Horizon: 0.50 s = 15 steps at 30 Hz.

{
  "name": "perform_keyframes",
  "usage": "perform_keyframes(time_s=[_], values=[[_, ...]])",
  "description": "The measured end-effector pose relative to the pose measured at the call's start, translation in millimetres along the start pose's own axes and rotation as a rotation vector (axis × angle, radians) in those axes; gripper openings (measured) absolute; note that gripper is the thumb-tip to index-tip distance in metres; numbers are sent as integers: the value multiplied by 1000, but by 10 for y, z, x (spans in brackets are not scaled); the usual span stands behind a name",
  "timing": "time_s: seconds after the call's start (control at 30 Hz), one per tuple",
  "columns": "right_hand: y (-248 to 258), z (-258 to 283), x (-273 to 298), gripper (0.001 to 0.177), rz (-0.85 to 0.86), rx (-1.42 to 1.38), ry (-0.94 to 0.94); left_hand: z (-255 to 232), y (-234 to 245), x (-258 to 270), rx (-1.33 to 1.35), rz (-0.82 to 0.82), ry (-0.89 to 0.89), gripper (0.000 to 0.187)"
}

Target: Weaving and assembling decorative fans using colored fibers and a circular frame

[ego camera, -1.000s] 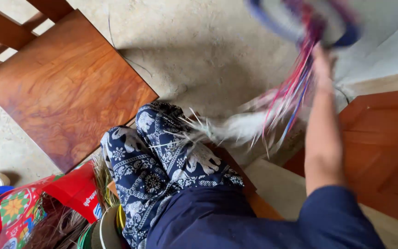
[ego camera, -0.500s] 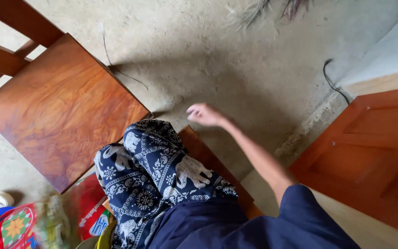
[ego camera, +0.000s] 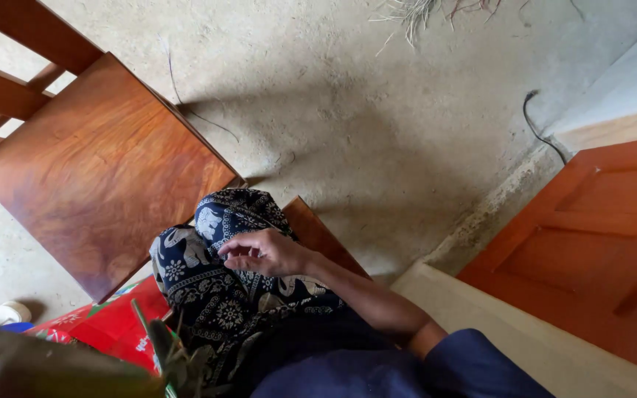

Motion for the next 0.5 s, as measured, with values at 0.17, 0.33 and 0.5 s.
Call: perform_keyframes(time_s=[0.17, 0.33, 0.5], values=[[-49, 119, 49, 103, 2, -315, -309, -2356, 702, 1674, 505, -48, -540, 90], [-214, -460, 164, 102, -225, -553, -576, -2337, 249, 1842, 781, 295, -869, 67], [-328, -1023, 290, 83, -262, -263, -671, -1022, 26, 1847, 1002, -68, -782, 52]])
Point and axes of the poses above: each hand's wrist, its own x-axis away from the middle knuckle, its own y-axis out of the back of the hand, z = x × y, the point moved 1 cm from there along -x, towards the middle knuckle, and after that the axes turned 8 degrees about x, right-handed, at the moved point
